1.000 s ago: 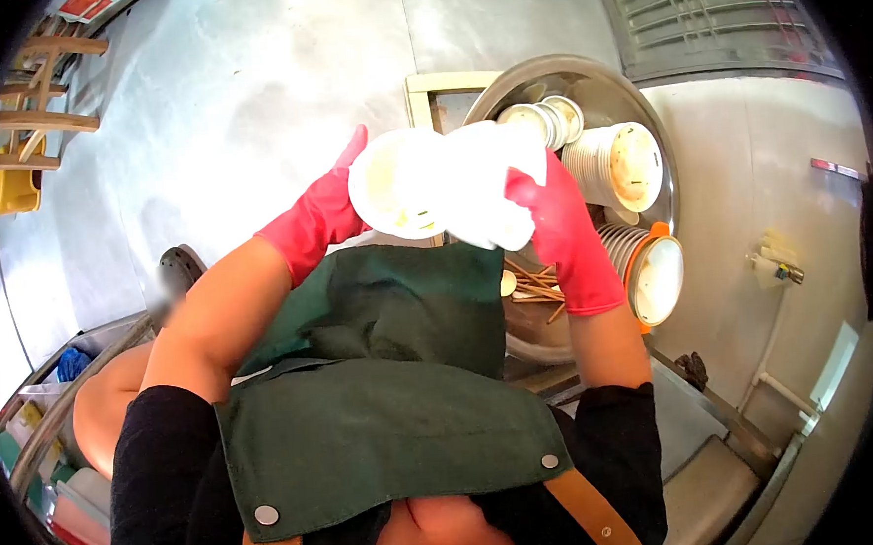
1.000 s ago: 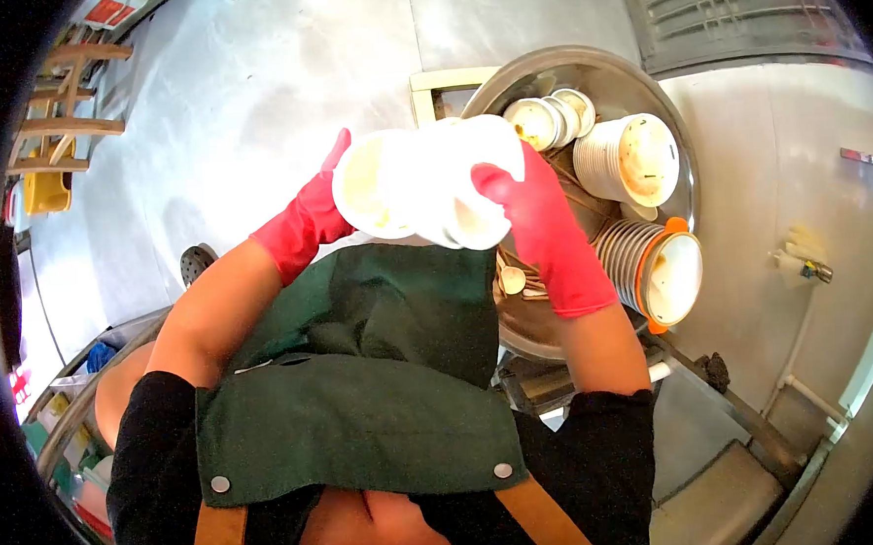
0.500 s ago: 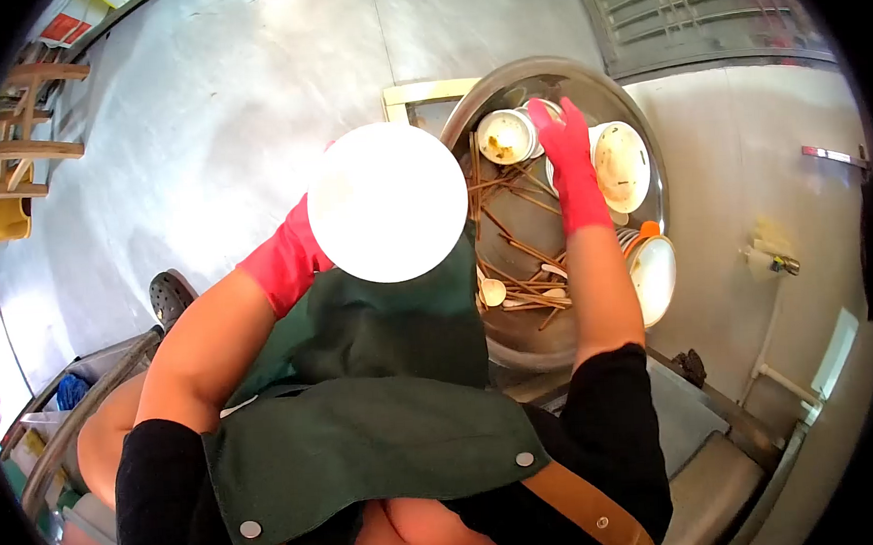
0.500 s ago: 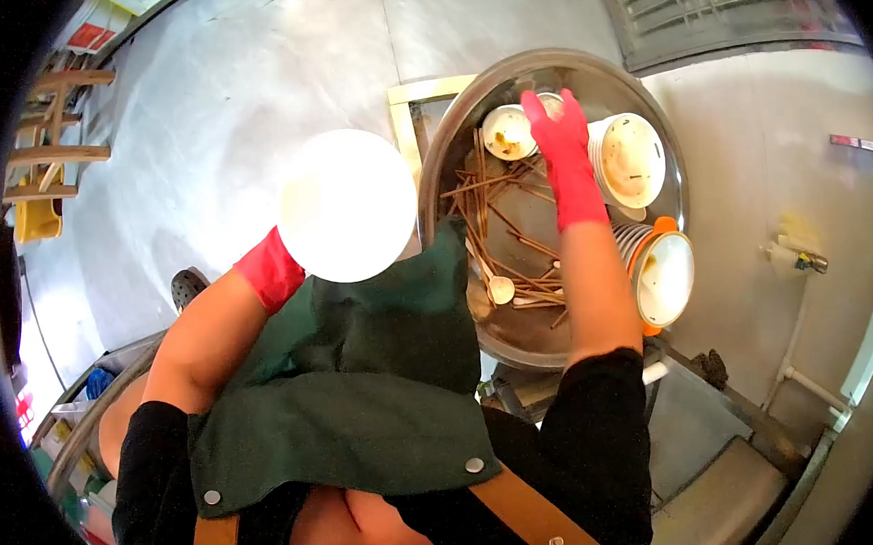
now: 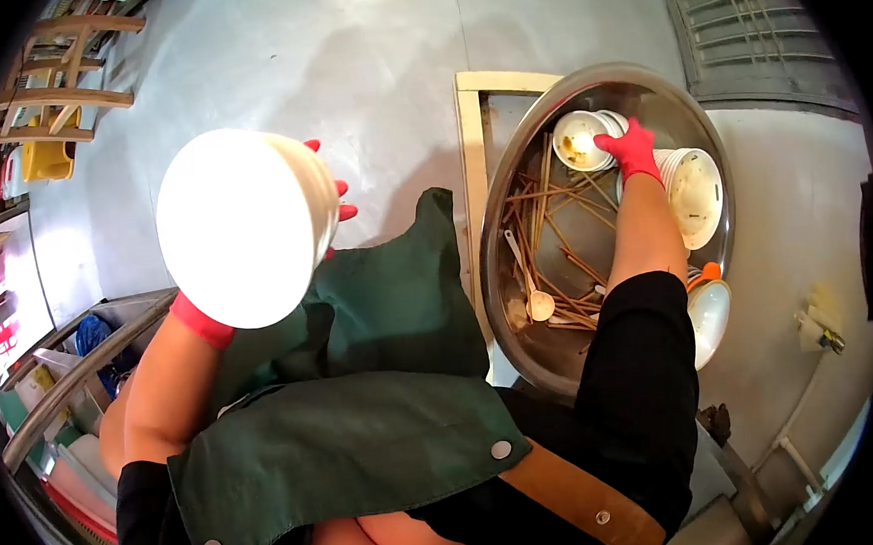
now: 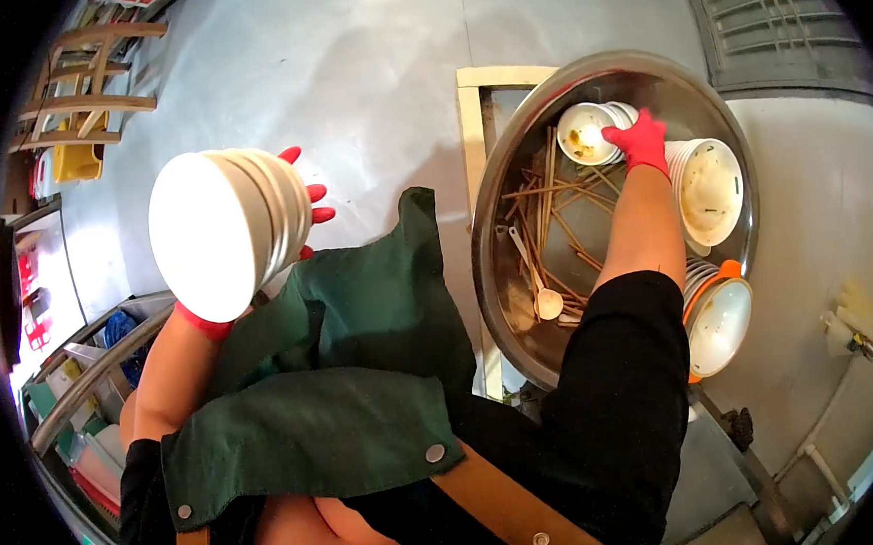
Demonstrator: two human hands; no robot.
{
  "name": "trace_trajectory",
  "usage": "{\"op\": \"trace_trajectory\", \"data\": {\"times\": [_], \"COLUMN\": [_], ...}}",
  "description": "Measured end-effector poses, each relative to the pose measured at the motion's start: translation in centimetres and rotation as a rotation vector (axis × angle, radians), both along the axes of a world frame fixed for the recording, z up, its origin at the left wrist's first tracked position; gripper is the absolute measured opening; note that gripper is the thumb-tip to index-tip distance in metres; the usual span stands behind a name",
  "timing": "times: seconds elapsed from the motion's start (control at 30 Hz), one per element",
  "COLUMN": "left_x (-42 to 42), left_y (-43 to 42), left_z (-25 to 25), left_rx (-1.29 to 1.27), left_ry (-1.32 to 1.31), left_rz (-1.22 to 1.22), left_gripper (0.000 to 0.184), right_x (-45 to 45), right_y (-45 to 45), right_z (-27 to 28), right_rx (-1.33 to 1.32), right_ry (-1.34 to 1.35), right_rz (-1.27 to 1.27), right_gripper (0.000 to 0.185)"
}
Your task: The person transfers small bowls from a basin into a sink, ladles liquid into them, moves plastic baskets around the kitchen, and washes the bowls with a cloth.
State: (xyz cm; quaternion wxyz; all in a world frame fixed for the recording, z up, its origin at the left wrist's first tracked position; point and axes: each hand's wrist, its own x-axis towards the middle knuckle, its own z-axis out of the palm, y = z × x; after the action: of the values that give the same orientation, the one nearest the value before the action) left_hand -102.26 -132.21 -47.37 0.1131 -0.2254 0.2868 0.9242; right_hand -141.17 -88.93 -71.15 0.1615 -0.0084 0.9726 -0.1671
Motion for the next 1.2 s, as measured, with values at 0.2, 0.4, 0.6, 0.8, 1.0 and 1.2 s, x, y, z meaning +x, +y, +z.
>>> {"op": "trace_trajectory", "data": {"times": [0.2,0.4,0.6,0.8,1.0,1.2], "left_x": [2.8,3.6,2.2,0.0,-2.7,-1.8], "left_y": [-1.2,-2.4,-2.8,-3.1,-4.4,-5.9], "left_z": [0.0,-1.0,-2.2,-2.9,-0.2,4.2], "left_rx": [0.082,0.141,0.252,0.261,0.395,0.649], "left_ry": [0.007,0.033,0.116,0.144,0.129,0.182], "left_rz": [0.099,0.1,0.067,-0.006,-0.115,-0.067], "left_gripper": [0.085,0.081,0.079,0.077,0.079,0.079], "right_x": [5.3,10.8,17.8,23.3,26.9,30.1], "right_y": [-3.5,-4.2,-4.9,-5.8,-5.1,-8.6], "right_z": [3.9,2.3,0.1,-0.3,0.7,12.9], "right_rx": [-0.487,-0.519,-0.849,-1.159,-1.37,-1.404], "right_ry": [-0.364,-0.33,-0.387,-0.364,-0.336,-0.32], "right_rz": [-0.25,-0.323,-0.631,-0.985,-1.037,-1.15], "right_gripper": [0.108,0.101,0.051,0.067,0.041,0.029]}}
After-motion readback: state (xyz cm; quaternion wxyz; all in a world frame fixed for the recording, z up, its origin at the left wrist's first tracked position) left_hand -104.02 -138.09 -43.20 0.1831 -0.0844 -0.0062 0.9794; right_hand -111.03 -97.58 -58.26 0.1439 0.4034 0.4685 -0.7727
